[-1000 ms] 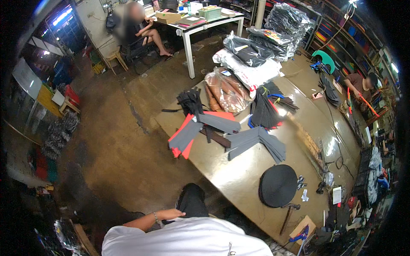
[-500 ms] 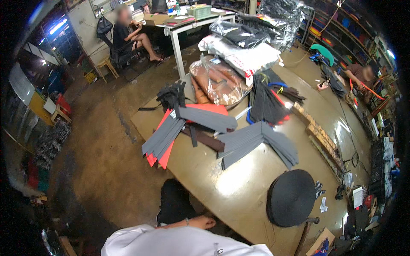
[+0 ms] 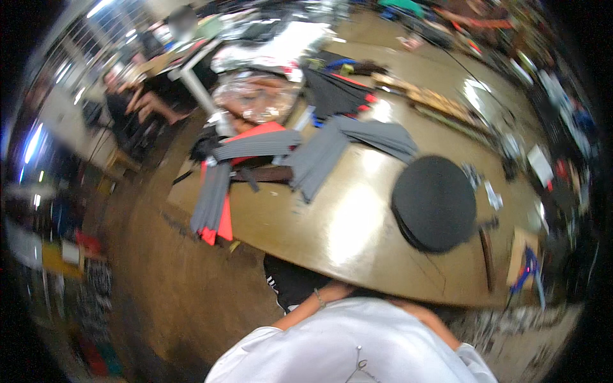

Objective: The person measures and cuts a black strap using a wooden ruler and a cutting tool on a workbench. They then repeatedly place and align multiple black fabric pieces along the ruler, adjusting their positions by hand.

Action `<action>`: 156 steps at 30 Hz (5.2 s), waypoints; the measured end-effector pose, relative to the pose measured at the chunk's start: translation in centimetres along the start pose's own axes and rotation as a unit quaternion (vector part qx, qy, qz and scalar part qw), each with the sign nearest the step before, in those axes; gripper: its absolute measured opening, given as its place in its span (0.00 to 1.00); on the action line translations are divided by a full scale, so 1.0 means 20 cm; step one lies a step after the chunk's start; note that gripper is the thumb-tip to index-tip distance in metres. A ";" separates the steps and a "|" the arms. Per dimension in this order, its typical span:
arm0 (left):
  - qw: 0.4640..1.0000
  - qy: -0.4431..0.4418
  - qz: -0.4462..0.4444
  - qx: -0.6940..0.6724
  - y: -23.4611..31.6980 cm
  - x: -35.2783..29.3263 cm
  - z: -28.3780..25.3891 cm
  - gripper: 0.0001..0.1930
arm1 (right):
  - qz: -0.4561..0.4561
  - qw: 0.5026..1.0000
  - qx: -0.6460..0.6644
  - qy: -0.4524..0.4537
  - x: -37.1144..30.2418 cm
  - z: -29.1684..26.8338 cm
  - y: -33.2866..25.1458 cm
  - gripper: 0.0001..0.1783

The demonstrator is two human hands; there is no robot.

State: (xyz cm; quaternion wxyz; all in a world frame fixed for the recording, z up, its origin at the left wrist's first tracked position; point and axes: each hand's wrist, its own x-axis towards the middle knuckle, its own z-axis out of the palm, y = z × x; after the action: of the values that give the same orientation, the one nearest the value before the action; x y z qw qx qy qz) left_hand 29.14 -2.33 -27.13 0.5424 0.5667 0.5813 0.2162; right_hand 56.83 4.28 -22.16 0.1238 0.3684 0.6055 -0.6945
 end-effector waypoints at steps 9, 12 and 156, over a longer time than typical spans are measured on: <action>0.931 -0.334 0.141 0.041 0.69 -0.15 -0.19 0.20 | 0.173 0.834 0.173 0.494 -0.73 0.57 0.49 0.27; 0.949 -0.236 0.116 -0.174 0.83 -0.19 -0.41 0.17 | 0.188 0.810 0.211 0.513 -0.66 0.70 0.53 0.28; 0.790 0.417 0.111 0.437 1.00 1.58 -1.18 0.27 | -0.171 0.632 -0.594 0.468 0.54 -1.97 -1.34 0.44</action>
State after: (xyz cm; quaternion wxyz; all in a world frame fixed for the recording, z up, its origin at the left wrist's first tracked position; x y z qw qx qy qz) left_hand 24.25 39.70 -14.50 -0.0855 0.6588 0.7163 0.2133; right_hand 47.03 50.39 -9.13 -0.1055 0.3807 0.9159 0.0718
